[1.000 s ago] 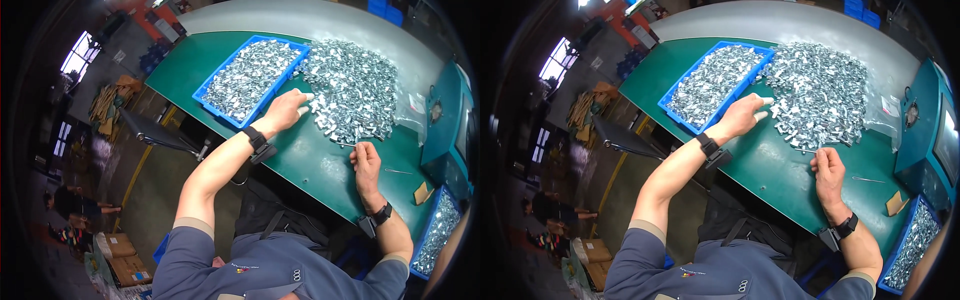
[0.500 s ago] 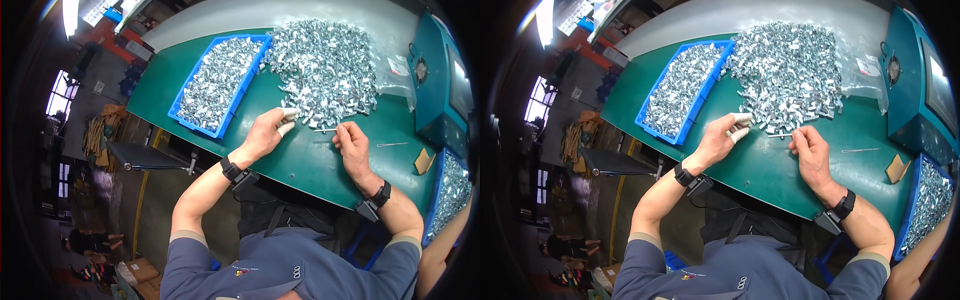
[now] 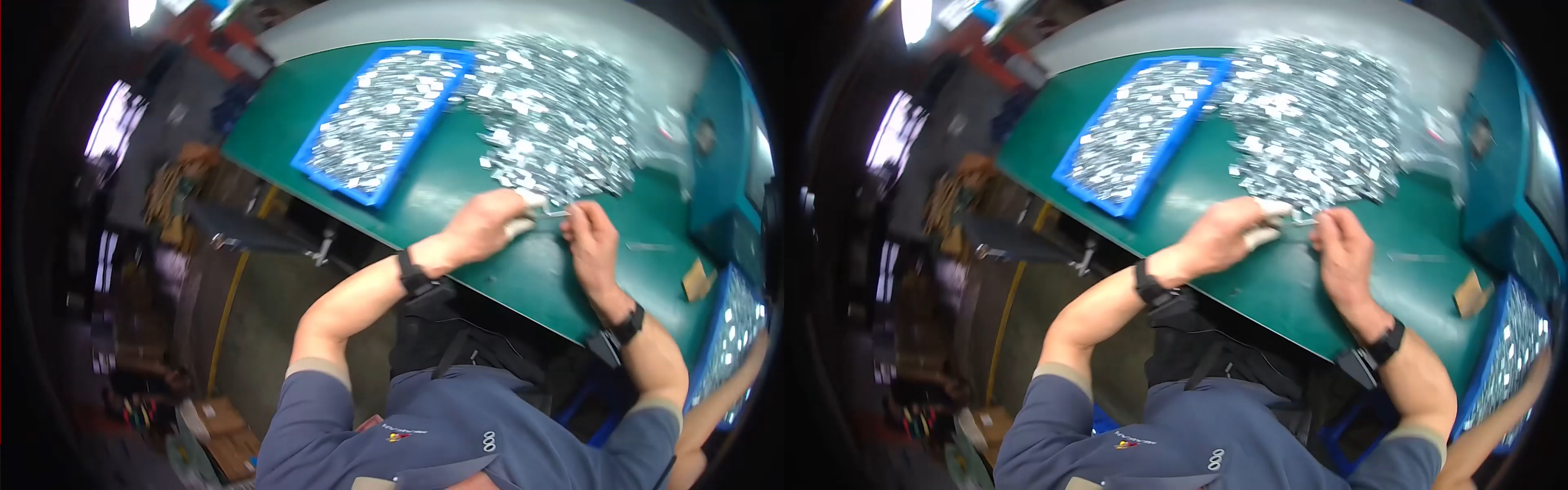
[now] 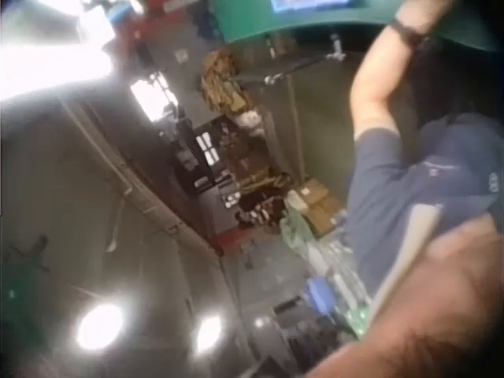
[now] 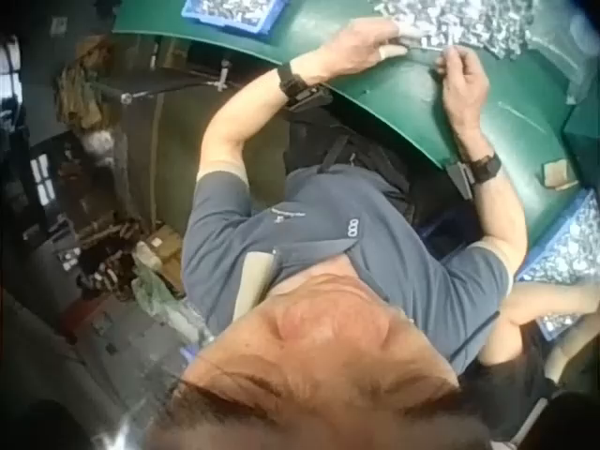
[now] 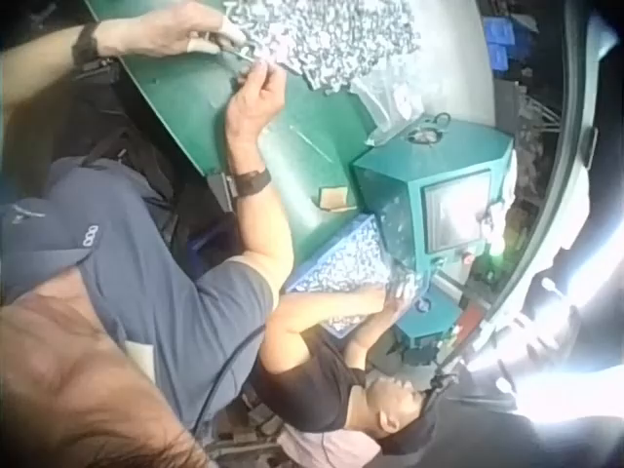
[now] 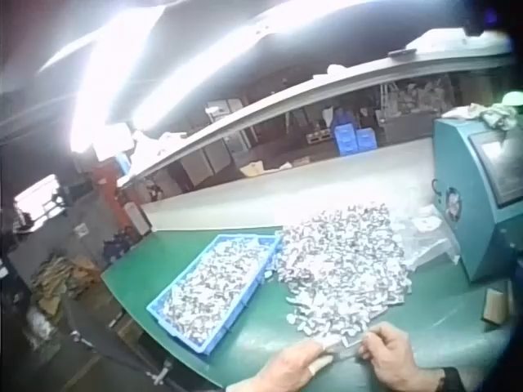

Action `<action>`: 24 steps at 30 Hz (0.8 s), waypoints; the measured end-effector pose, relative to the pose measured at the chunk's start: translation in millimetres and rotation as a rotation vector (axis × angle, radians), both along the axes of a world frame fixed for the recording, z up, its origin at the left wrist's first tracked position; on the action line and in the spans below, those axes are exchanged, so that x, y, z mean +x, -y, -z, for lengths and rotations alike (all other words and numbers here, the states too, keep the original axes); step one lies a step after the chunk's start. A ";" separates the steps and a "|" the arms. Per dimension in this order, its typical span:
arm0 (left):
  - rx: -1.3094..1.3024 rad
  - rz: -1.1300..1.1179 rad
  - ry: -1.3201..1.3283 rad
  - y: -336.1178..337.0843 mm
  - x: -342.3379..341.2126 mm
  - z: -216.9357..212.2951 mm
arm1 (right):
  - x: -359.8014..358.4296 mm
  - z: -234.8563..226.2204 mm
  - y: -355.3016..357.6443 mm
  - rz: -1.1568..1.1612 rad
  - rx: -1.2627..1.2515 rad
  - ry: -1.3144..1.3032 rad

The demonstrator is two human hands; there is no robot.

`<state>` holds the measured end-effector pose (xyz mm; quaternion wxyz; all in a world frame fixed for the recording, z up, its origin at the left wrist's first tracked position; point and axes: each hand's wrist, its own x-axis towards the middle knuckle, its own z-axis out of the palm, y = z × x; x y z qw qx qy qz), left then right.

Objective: The person picks up a metal part and a metal rod by hand, slides the part onto the rod, and then places the assembled unit into a blue tray.

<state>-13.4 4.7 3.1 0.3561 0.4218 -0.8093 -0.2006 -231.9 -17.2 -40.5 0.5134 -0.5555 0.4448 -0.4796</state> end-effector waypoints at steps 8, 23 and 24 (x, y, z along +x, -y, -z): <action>-0.093 0.034 -0.148 1.1 -6.6 20.7 | -14.2 20.9 3.9 -0.073 -0.138 -0.138; 0.320 -0.070 -0.589 -11.2 -9.6 44.7 | -23.3 38.6 23.6 -0.145 -0.048 -0.164; 0.297 -0.083 -0.604 -11.5 -10.5 48.9 | -27.1 42.2 26.8 -0.177 -0.043 -0.193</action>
